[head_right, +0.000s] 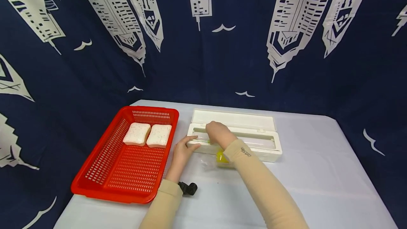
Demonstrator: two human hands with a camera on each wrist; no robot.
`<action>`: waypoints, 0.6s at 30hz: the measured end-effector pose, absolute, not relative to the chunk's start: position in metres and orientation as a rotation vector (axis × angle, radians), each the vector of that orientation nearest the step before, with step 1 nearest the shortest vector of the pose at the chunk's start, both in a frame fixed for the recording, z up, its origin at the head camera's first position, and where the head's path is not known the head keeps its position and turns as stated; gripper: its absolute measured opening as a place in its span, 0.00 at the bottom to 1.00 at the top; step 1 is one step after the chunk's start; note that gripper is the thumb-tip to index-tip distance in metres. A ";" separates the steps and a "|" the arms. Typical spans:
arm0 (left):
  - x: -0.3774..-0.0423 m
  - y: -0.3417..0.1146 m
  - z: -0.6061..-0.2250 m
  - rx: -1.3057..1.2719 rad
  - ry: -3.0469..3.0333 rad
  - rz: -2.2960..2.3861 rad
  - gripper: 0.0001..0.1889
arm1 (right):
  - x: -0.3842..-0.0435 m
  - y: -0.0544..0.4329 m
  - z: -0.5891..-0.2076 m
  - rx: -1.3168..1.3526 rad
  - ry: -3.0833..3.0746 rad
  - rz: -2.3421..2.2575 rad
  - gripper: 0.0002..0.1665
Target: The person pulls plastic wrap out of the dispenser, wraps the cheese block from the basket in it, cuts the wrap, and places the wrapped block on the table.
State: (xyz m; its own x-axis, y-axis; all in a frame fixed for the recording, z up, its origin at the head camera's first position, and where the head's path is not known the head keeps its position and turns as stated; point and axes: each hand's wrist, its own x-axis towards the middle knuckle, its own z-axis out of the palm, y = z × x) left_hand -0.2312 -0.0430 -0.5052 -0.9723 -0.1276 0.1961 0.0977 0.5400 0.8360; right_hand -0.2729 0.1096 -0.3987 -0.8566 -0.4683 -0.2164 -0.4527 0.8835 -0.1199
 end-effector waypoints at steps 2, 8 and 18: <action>-0.232 -0.043 -0.504 0.029 -2.530 -1.415 0.18 | -0.272 0.128 -0.398 -0.657 2.797 -0.118 0.11; -0.232 -0.046 -0.504 0.059 -2.544 -1.451 0.18 | -0.262 0.173 -0.395 -0.652 2.793 -0.187 0.19; -0.229 -0.037 -0.507 0.052 -2.525 -1.500 0.18 | -0.245 0.218 -0.398 -0.648 2.829 -0.236 0.17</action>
State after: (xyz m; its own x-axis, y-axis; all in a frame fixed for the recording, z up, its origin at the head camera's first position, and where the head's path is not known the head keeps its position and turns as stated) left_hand -0.2285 -0.0370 -0.5071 -0.9786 -0.1336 0.1562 0.0732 0.4832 0.8725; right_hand -0.2454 0.2183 -0.3978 -0.8759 -0.4452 -0.1859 -0.4082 0.8893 -0.2062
